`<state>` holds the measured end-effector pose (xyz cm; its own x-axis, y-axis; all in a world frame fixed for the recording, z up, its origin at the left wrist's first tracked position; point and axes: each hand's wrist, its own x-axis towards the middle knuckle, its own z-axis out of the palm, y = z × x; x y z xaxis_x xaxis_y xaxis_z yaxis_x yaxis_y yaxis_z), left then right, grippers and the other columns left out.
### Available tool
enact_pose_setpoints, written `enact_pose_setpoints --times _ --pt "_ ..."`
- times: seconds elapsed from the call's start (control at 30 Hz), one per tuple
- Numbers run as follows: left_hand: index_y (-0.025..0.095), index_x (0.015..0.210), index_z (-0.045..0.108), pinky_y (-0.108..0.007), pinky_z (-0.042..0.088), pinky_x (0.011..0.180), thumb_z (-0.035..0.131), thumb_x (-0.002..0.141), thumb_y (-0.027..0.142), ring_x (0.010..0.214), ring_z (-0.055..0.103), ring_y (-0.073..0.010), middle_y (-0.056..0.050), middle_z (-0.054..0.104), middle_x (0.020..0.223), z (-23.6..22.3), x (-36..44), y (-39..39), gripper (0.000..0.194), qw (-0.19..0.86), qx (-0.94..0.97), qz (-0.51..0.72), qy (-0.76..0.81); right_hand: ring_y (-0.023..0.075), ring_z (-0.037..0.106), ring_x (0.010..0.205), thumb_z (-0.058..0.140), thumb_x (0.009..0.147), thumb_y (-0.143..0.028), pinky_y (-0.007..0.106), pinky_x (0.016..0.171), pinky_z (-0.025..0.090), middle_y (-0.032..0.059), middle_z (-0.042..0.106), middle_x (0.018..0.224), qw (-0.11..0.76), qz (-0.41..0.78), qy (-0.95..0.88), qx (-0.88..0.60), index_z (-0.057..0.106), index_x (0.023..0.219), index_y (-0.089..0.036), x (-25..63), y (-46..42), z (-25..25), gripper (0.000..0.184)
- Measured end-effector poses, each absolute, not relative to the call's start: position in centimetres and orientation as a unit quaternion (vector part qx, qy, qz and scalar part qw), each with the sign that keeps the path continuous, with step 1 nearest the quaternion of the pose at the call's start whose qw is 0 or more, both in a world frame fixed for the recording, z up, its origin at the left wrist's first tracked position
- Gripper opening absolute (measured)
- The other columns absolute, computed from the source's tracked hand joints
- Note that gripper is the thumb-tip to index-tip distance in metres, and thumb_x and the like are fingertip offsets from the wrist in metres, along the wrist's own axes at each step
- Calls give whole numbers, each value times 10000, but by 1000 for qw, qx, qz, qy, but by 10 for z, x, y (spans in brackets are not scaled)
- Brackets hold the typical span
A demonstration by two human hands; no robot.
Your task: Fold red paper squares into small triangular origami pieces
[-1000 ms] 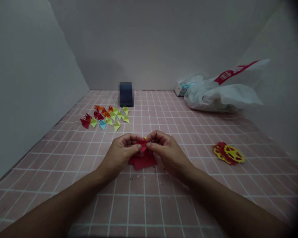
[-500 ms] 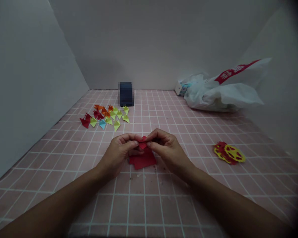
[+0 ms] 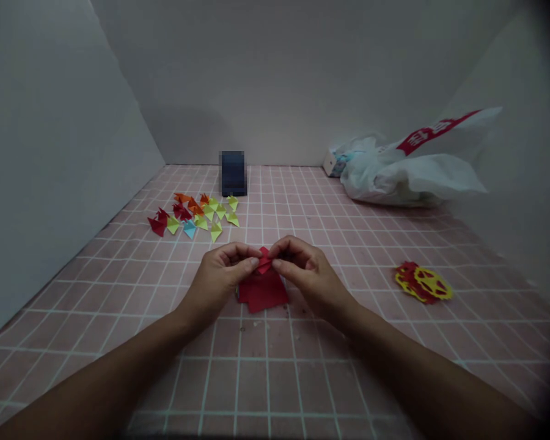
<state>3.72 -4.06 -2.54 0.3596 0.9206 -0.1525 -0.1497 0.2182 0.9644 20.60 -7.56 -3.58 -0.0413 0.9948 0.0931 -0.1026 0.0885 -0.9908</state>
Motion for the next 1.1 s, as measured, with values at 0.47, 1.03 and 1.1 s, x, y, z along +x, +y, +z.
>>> enact_pose_setpoints --times 0.47,1.03,1.1 --pt "175 796 737 -234 524 676 756 732 225 697 637 -120 -4 719 771 -23 38 -41 83 628 544 395 393 108 558 637 707 807 -275 254 611 422 -37 602 717 546 552 -466 -424 587 875 -209 204 -75 -37 153" --pt "162 843 689 -230 497 664 722 759 239 720 614 -120 -4 688 781 -23 37 -43 118 550 616 393 404 74 476 489 712 813 -484 221 495 347 -39 556 588 459 638 -427 -446 562 712 -173 208 -75 -43 359" --pt "167 884 656 -221 495 654 740 759 256 711 609 -115 9 671 765 -24 37 -43 174 555 607 403 402 70 462 473 726 802 -484 215 480 333 -48 538 561 461 645 -415 -446 563 704 -176 207 -75 -44 361"
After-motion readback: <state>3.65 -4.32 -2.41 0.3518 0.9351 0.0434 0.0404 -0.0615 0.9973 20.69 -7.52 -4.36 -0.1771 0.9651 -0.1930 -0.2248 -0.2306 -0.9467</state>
